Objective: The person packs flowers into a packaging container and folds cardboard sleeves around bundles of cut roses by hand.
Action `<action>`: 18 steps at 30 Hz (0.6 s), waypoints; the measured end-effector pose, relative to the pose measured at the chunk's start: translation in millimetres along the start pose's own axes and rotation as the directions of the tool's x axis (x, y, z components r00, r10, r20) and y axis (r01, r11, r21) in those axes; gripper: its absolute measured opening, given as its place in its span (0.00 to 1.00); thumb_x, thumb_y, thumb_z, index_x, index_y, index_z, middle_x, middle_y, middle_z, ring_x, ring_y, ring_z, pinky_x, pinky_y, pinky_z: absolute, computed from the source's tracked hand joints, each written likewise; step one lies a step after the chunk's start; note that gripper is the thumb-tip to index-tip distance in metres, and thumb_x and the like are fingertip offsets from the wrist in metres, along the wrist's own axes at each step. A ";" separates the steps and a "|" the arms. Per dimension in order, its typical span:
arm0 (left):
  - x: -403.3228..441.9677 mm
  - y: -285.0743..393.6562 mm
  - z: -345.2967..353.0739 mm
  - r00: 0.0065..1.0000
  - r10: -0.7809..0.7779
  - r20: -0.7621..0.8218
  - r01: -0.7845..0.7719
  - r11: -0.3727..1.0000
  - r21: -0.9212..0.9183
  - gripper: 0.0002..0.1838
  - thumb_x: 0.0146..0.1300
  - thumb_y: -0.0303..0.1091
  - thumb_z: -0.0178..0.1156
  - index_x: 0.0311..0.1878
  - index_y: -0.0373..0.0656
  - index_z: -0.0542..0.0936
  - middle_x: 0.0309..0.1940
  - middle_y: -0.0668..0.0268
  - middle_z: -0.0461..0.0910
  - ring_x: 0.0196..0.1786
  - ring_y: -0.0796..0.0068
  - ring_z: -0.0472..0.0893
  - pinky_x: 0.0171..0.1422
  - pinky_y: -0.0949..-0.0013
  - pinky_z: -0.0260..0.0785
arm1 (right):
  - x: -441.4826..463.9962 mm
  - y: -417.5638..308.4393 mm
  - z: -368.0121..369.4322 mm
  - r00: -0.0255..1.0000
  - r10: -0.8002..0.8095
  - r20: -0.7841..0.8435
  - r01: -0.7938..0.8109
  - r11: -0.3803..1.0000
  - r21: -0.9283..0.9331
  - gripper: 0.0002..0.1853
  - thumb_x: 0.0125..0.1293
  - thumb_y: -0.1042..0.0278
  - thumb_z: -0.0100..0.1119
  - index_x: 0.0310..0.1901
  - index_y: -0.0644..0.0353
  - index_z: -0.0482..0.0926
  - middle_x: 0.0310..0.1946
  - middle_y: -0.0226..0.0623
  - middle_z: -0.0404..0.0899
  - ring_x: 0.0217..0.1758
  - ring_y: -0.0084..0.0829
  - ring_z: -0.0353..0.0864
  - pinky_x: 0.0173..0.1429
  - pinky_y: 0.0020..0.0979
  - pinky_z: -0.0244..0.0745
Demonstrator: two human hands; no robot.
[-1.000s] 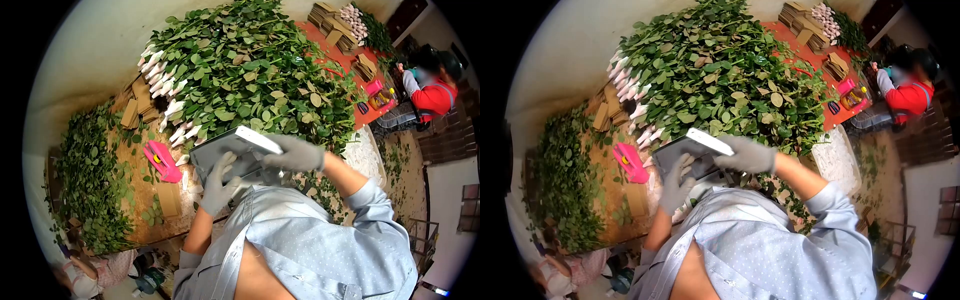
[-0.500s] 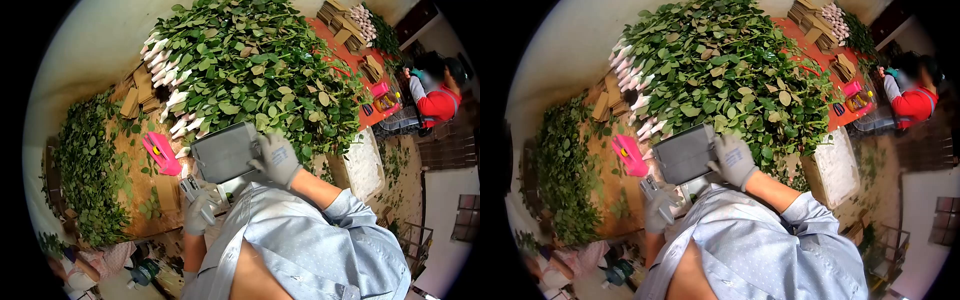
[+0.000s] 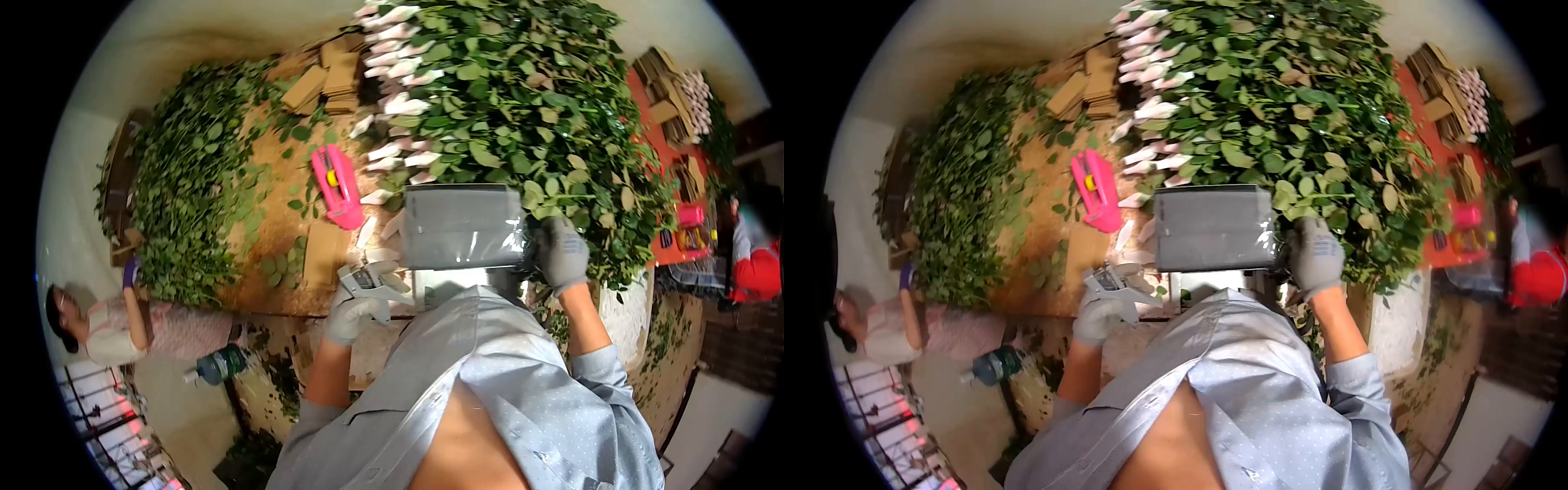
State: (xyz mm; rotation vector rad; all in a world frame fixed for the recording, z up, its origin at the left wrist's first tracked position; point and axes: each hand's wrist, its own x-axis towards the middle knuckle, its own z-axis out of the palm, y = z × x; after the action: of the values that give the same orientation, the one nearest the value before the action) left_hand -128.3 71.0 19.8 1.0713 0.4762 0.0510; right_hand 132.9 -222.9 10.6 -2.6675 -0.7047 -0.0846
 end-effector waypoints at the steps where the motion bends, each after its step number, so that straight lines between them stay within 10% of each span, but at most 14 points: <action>1: -2.5 -1.3 -2.0 0.997 0.023 0.074 -0.020 0.998 -0.052 0.42 0.49 0.38 0.66 0.69 0.28 0.70 0.52 0.53 0.83 0.54 0.61 0.85 0.61 0.62 0.77 | -1.5 -1.9 -2.7 1.000 0.009 -0.017 -0.010 0.999 -0.040 0.07 0.68 0.66 0.62 0.44 0.57 0.78 0.39 0.46 0.81 0.41 0.52 0.82 0.42 0.47 0.76; 10: 6.5 -5.0 1.6 0.982 0.078 0.171 -0.056 0.990 -0.128 0.35 0.51 0.37 0.66 0.63 0.29 0.73 0.48 0.54 0.84 0.49 0.61 0.86 0.55 0.61 0.79 | 38.0 -63.0 8.7 0.954 -0.230 -0.193 0.203 0.968 -0.150 0.24 0.66 0.57 0.65 0.56 0.62 0.73 0.49 0.52 0.76 0.50 0.51 0.79 0.51 0.49 0.77; 14: 5.8 -15.7 -18.6 0.995 -0.085 -0.049 0.097 0.941 0.325 0.21 0.57 0.27 0.57 0.56 0.35 0.76 0.39 0.66 0.80 0.37 0.76 0.80 0.41 0.72 0.75 | 48.5 -44.3 31.1 0.989 -0.119 -0.085 0.097 0.968 -0.230 0.20 0.69 0.55 0.58 0.53 0.63 0.75 0.46 0.52 0.78 0.48 0.52 0.81 0.47 0.49 0.78; 18: 10.1 -81.0 -78.9 0.990 0.137 0.007 -0.109 0.751 0.651 0.22 0.57 0.25 0.57 0.58 0.39 0.73 0.39 0.69 0.75 0.36 0.78 0.75 0.38 0.71 0.71 | 49.6 -39.0 16.8 0.997 0.062 0.042 -0.055 0.985 -0.162 0.11 0.69 0.65 0.55 0.48 0.61 0.74 0.44 0.53 0.79 0.43 0.55 0.84 0.45 0.50 0.80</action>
State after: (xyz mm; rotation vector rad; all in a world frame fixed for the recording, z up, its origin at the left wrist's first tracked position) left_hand -165.8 99.8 -83.5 1.7997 0.4694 0.0230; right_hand 156.6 -162.4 16.1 -2.8511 -0.6591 -0.0656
